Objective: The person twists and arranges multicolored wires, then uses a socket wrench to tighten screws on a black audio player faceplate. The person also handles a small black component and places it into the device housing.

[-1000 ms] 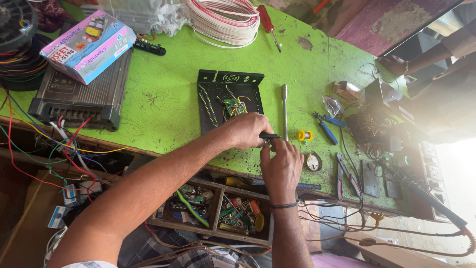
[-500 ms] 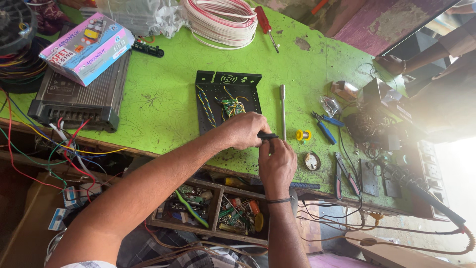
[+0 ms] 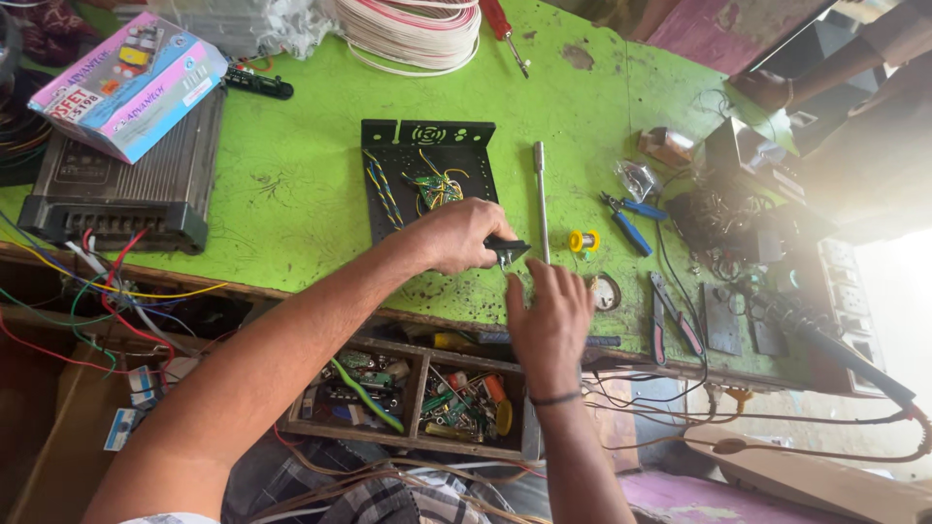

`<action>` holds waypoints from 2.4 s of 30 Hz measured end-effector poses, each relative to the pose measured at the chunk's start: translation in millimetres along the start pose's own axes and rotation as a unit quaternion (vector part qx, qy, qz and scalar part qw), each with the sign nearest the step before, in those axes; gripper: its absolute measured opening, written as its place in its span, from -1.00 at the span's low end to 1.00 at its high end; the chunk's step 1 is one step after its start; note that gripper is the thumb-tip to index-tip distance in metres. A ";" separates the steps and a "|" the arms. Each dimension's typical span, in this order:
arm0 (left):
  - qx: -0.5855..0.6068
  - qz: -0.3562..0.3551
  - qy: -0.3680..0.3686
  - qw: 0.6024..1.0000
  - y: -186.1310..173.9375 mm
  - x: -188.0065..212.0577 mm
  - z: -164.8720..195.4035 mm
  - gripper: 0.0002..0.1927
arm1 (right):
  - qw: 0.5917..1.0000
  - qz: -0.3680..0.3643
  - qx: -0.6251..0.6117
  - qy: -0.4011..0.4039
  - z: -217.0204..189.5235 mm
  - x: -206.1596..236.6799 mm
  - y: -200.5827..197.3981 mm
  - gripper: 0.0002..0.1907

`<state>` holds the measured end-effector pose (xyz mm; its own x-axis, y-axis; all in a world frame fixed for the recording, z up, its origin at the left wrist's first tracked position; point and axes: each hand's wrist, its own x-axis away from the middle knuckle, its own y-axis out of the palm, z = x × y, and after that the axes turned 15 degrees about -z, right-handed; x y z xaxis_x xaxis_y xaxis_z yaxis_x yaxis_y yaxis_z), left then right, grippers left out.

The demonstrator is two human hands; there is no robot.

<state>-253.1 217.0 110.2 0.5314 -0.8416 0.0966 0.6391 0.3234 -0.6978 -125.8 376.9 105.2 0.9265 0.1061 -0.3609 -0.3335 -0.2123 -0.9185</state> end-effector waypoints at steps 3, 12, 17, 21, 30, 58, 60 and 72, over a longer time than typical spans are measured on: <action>0.012 -0.001 -0.016 1.000 -0.9 2.5 0.7 -0.61 | 1.000 -0.004 0.004 0.009 -13.7 -7.6 14.4 -0.74; 0.015 -0.010 -0.024 1.000 -3.5 3.3 5.0 -0.63 | 0.997 0.024 0.054 0.039 -19.6 -9.8 22.7 -0.88; 0.003 -0.004 -0.030 1.000 -1.4 2.6 2.9 -0.61 | 0.997 0.036 0.063 0.032 -15.8 -10.1 30.9 -0.87; -0.001 0.003 -0.017 1.000 -0.1 2.6 3.5 -0.60 | 0.998 0.034 0.047 0.035 -14.4 -10.0 34.8 -0.87; 0.015 -0.013 -0.043 0.999 -3.7 4.5 11.1 -0.62 | 0.996 0.029 -0.035 0.081 -15.0 -12.0 37.6 -0.85; 0.007 -0.011 -0.037 0.999 0.4 0.1 8.8 -0.61 | 0.975 -0.049 -0.106 0.186 -15.7 -17.6 31.6 -0.80; 0.003 -0.007 -0.033 0.999 0.6 -0.1 8.2 -0.62 | 0.943 -0.102 -0.193 0.251 -12.3 -19.5 31.6 -0.78; 0.013 -0.042 -0.082 0.996 0.6 -1.9 9.9 -0.65 | 0.992 -0.012 0.036 0.120 -22.9 -11.7 26.9 -0.82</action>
<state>-248.2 223.1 116.6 0.5572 -0.7853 0.2699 0.6987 0.2677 -0.6635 -141.6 347.7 88.5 0.9461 -0.1267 -0.2981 -0.3147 -0.1413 -0.9386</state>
